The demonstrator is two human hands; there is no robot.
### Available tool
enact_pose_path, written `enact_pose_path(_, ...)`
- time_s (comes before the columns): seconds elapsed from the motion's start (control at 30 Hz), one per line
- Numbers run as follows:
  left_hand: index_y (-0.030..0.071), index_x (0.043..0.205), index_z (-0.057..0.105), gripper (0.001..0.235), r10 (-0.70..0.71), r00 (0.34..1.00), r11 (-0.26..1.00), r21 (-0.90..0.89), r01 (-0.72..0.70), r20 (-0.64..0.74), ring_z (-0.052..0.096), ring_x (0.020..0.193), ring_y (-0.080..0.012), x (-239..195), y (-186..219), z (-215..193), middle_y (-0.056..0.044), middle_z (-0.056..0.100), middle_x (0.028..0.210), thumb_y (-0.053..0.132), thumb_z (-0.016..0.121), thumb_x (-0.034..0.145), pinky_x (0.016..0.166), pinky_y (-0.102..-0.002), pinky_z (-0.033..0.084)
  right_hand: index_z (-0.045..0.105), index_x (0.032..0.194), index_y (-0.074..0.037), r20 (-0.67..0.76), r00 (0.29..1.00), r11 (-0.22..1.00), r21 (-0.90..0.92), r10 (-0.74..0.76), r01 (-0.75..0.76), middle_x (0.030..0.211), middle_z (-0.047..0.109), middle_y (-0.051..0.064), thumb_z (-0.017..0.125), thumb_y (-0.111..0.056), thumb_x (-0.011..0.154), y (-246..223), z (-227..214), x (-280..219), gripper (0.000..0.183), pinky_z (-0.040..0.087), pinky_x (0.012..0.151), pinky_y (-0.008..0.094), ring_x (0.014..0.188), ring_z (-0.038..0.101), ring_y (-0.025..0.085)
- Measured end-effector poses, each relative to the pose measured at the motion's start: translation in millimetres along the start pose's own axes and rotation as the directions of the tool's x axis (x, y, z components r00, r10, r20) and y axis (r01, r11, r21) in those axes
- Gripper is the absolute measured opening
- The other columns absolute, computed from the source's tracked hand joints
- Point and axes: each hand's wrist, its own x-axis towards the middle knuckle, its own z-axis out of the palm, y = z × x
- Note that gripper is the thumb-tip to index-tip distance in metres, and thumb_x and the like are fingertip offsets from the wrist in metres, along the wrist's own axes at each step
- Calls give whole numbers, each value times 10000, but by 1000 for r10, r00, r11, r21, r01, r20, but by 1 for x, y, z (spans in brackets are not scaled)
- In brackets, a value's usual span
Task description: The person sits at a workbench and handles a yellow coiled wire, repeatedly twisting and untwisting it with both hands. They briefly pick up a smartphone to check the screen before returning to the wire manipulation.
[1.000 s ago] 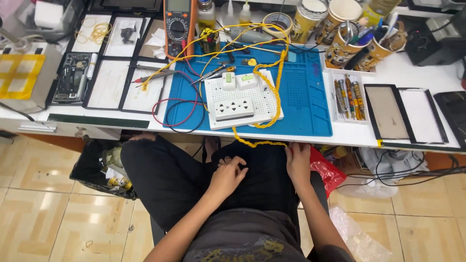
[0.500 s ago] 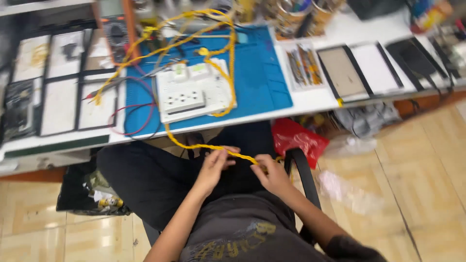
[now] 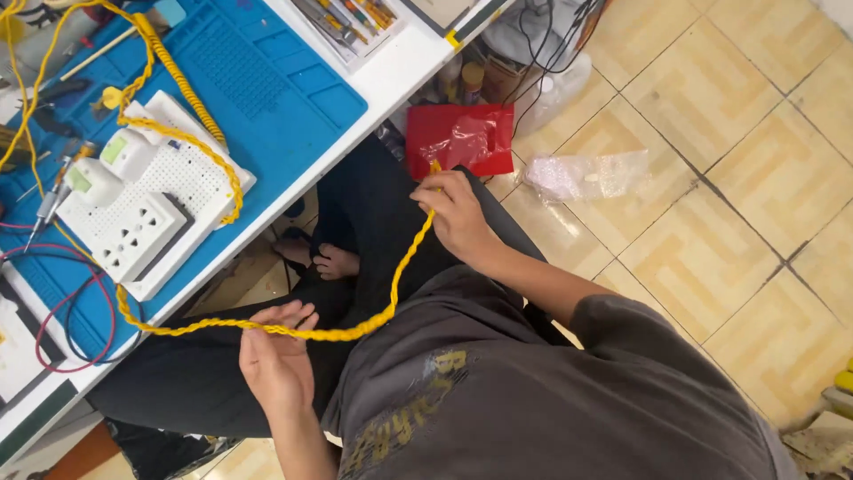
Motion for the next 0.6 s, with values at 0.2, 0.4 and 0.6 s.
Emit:
enact_pose_path(0.2,-54,1256,782,406,-453,818,720,396,570,-354,791,897,-307,-21,39,-26,-238,825,1062,305,605,1183,813,-376,647,473,1695,-206,491,769,907,307,-410,288,1784,380,189,701,65,1149,-71,-9,27,651,539,1309,586,1689,394,461)
enact_pose_path(0.4,19,1029,624,415,365,702,690,684,236,-611,633,709,-170,-86,4,-112,-129,723,973,219,535,1382,616,-309,504,593,1593,-194,561,758,934,308,-333,182,1697,516,234,527,95,1002,-46,-31,-26,662,522,1201,587,1525,573,482)
enact_pose_path(0.6,-28,1668,442,676,34,728,552,620,558,-685,639,1188,-386,-174,-115,-127,-253,576,1431,374,553,1136,1071,-529,493,577,1522,40,210,926,923,-297,313,-244,1480,602,290,679,-144,1074,13,-88,-69,496,391,1215,598,1388,541,474)
